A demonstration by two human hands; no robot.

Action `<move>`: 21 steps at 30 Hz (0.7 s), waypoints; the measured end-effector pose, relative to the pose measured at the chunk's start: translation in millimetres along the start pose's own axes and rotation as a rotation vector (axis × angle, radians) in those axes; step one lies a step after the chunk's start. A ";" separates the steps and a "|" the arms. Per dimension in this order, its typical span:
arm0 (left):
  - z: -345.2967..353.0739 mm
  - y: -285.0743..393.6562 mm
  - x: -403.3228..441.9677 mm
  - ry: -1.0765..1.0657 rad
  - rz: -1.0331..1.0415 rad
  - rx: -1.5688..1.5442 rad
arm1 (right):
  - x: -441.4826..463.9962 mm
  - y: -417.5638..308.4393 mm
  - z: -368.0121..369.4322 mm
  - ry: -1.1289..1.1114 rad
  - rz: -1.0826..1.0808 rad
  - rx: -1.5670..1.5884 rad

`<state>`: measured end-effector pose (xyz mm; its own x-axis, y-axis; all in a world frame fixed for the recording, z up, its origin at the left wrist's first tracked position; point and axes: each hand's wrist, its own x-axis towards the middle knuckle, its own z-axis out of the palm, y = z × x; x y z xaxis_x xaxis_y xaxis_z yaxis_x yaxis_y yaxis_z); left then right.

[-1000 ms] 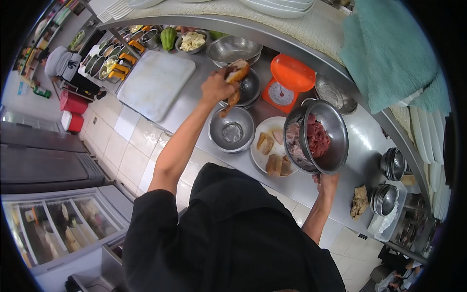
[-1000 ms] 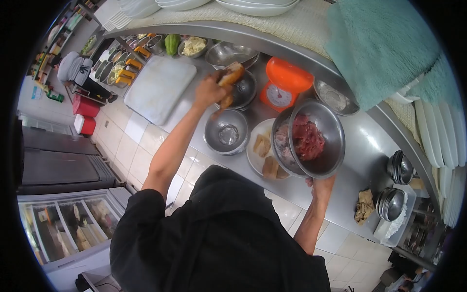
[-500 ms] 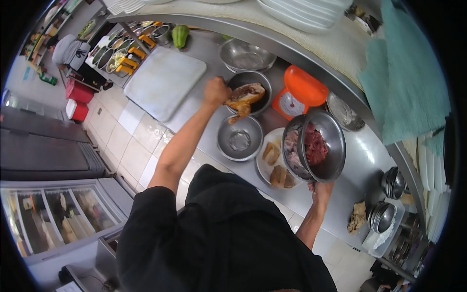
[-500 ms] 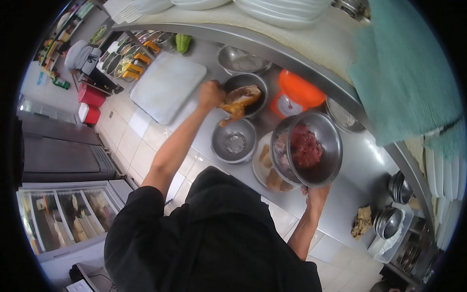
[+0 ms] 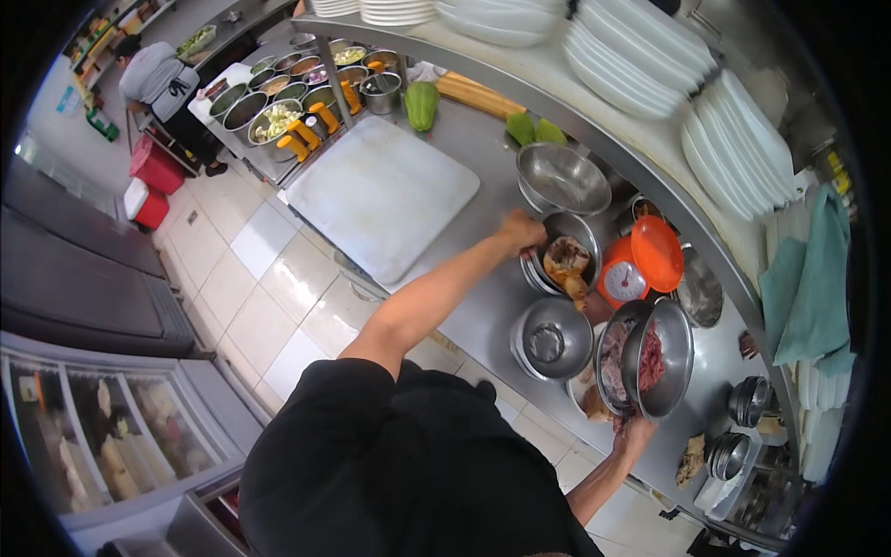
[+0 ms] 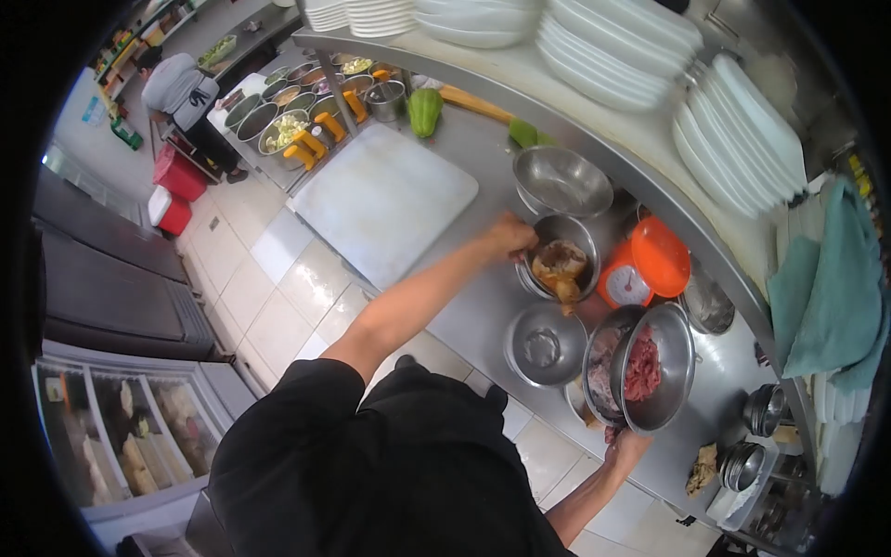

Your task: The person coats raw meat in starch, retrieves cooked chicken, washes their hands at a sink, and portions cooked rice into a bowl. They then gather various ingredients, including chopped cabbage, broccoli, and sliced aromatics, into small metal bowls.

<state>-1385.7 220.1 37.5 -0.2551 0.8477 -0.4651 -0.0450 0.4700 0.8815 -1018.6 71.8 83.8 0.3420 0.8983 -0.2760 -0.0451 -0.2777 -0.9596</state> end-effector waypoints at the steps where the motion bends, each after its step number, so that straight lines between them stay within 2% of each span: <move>1: -5.7 -2.3 1.2 -0.042 0.009 -0.067 | -15.2 -9.7 13.6 0.039 -0.017 0.003; 4: -39.8 2.2 -17.7 -0.125 0.021 -0.205 | -51.5 -22.9 55.7 0.132 -0.053 0.088; 7: -88.1 9.9 -38.5 -0.185 0.067 -0.374 | -61.1 -21.2 75.3 0.044 -0.077 0.058; 8: -111.4 10.5 -47.7 -0.170 0.072 -0.372 | -69.7 -27.7 87.8 0.033 -0.065 -0.006; 11: -188.9 26.3 -82.5 -0.095 0.089 -0.345 | -71.9 -31.3 122.1 -0.185 -0.110 0.010; 15: -301.8 33.4 -126.3 0.064 0.114 -0.299 | -113.9 -59.9 217.5 -0.031 -0.033 -0.115; 18: -373.2 4.3 -124.1 0.152 0.149 -0.411 | -97.7 -39.9 258.7 -0.180 -0.069 -0.150; 19: -399.5 1.4 -125.3 0.173 0.138 -0.445 | -133.8 -51.5 303.4 0.050 -0.056 -0.099; 20: -424.4 0.2 -127.3 0.196 0.136 -0.479 | -136.0 -44.1 321.5 -0.117 -0.141 -0.032; 21: -449.3 -0.3 -131.1 0.225 0.137 -0.513 | -136.2 -38.2 335.2 -0.184 -0.118 -0.067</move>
<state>-1786.2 -1.6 135.0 -0.4880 0.7932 -0.3642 -0.4455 0.1324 0.8854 -1378.1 74.3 139.8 0.1641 0.9710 -0.1737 0.0492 -0.1839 -0.9817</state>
